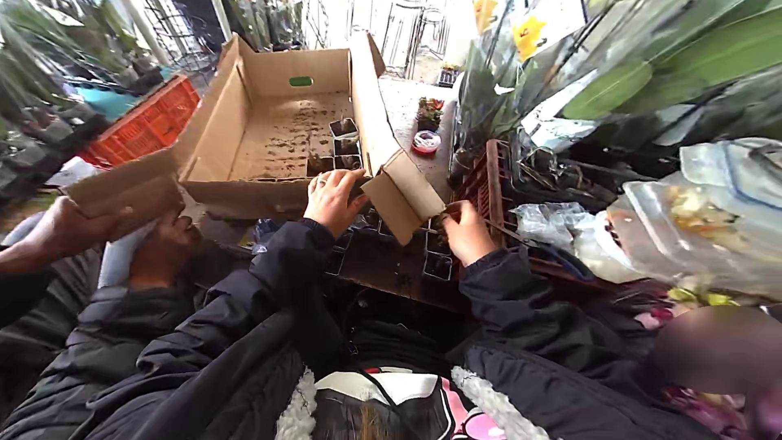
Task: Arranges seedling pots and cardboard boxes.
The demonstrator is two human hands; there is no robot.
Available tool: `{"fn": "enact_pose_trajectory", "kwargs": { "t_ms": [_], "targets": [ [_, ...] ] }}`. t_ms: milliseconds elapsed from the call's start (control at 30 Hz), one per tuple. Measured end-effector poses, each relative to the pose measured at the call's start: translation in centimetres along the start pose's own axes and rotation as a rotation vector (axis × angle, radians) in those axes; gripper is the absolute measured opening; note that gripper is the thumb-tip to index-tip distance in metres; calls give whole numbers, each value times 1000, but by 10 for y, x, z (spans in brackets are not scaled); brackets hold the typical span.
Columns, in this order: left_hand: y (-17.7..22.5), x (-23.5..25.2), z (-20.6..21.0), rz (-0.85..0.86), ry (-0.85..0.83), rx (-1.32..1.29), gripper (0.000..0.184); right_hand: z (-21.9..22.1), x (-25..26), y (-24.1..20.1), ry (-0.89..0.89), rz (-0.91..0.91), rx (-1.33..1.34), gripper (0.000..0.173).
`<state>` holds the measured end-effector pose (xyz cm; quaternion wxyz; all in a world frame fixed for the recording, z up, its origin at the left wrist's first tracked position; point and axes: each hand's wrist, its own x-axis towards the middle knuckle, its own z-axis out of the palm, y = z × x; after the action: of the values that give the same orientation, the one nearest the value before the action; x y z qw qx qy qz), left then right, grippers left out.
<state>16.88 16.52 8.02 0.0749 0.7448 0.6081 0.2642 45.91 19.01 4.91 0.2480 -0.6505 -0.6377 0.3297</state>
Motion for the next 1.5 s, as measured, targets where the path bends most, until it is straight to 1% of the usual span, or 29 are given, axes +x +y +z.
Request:
{"fn": "enact_pose_trajectory", "kwargs": {
  "t_ms": [133,167,233,300,333,400,467,533,700,833,967,1000,1067,1100,1133,1167,1200,1233,1267,1367,1500],
  "targets": [
    [-16,0,12,98,34,3,53,14,0,25,-221,-57,-418,33],
    [-21,1,12,115,55,-16,54,21,2,35,-271,-58,-495,34],
    [-26,2,13,136,84,-55,52,38,7,54,-352,-34,-627,45],
    [-30,1,12,139,108,-90,49,52,10,69,-418,6,-762,63],
    [-31,0,11,132,116,-100,48,59,10,75,-436,9,-834,70],
    [-35,-2,9,119,120,-104,47,67,9,81,-462,-9,-961,77],
    [-37,-5,7,114,122,-98,44,71,9,85,-464,-24,-1043,78],
    [-39,-8,5,112,125,-93,42,71,12,92,-432,-42,-1050,68],
    [-38,-12,3,96,114,-71,39,73,15,96,-415,-60,-1148,52],
    [-35,-13,1,76,106,-71,37,75,17,98,-390,-108,-1208,40],
    [-34,-14,2,59,110,-58,36,76,20,96,-437,-141,-1230,38],
    [-34,-15,2,57,105,-47,36,77,17,96,-417,-158,-1194,37],
    [-36,-17,-1,69,86,-26,37,71,-1,86,-290,-221,-1007,29],
    [-37,-16,-1,87,74,-18,37,59,-15,63,-316,-166,-973,30],
    [-38,-15,0,112,73,-14,38,38,-17,12,-668,74,-1056,43],
    [-39,-14,1,124,69,-14,39,34,-14,-5,-798,157,-1072,48],
    [-40,-13,2,126,69,-9,40,41,-14,13,-666,79,-1015,43],
    [-40,-12,3,118,76,7,40,61,-11,63,-347,-141,-896,32],
    [-41,-12,3,107,89,23,39,73,1,86,-299,-176,-897,31],
    [-40,-11,3,80,123,31,36,81,19,90,-427,-111,-1012,36],
    [-40,-11,4,64,167,33,34,90,21,92,-446,-134,-1051,37]
  ]
}}
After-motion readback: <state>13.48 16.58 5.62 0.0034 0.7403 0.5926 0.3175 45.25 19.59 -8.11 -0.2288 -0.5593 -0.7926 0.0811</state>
